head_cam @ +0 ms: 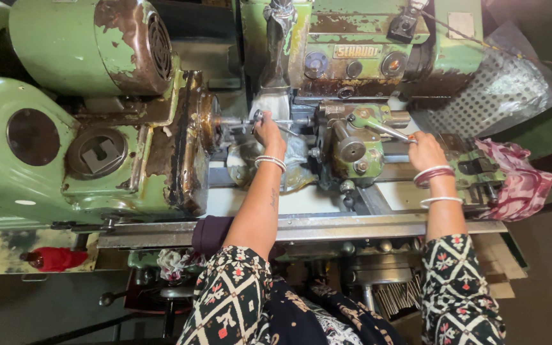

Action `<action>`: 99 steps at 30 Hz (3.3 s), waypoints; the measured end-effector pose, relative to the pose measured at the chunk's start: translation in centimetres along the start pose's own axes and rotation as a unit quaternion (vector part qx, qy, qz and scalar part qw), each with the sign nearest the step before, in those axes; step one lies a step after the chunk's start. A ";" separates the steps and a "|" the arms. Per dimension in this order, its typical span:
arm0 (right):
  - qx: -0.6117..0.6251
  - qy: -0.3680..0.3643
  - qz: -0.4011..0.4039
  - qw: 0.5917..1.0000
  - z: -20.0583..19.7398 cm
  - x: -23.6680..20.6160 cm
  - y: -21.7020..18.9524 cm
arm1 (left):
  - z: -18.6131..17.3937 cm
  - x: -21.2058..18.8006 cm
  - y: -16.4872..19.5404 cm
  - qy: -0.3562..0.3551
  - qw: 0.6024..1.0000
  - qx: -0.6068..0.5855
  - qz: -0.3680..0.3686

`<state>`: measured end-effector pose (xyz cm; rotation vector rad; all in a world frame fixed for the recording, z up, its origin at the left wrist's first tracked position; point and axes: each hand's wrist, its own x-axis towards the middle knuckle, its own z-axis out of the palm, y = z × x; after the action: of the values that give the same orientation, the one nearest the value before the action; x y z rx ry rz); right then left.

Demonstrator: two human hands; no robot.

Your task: The person repeatedly picks metal rods from green bins, inserts them into a metal turning machine, operates the controls to machine the rods, and then removes and places the finished rods back into the bins. The process is repeated multiple times throughout the clip.

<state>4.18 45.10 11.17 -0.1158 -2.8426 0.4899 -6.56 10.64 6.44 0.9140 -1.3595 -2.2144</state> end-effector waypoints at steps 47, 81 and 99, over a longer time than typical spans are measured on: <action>0.010 -0.020 0.027 0.999 1.2 0.2 0.4 | -1.3 4.2 -0.1 -0.025 0.974 -0.139 -0.178; 0.402 -0.086 0.174 0.895 11.9 -28.7 0.8 | -20.1 -10.6 14.2 -0.229 0.803 0.379 0.398; 0.469 -0.582 0.176 0.641 23.3 -39.5 -40.5 | -61.9 -14.0 3.7 -0.003 0.825 0.401 0.398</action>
<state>34.73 -5.20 -5.62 -0.1941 -2.9614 2.9481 46.74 -21.96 -5.40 0.3915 -2.2029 -0.9911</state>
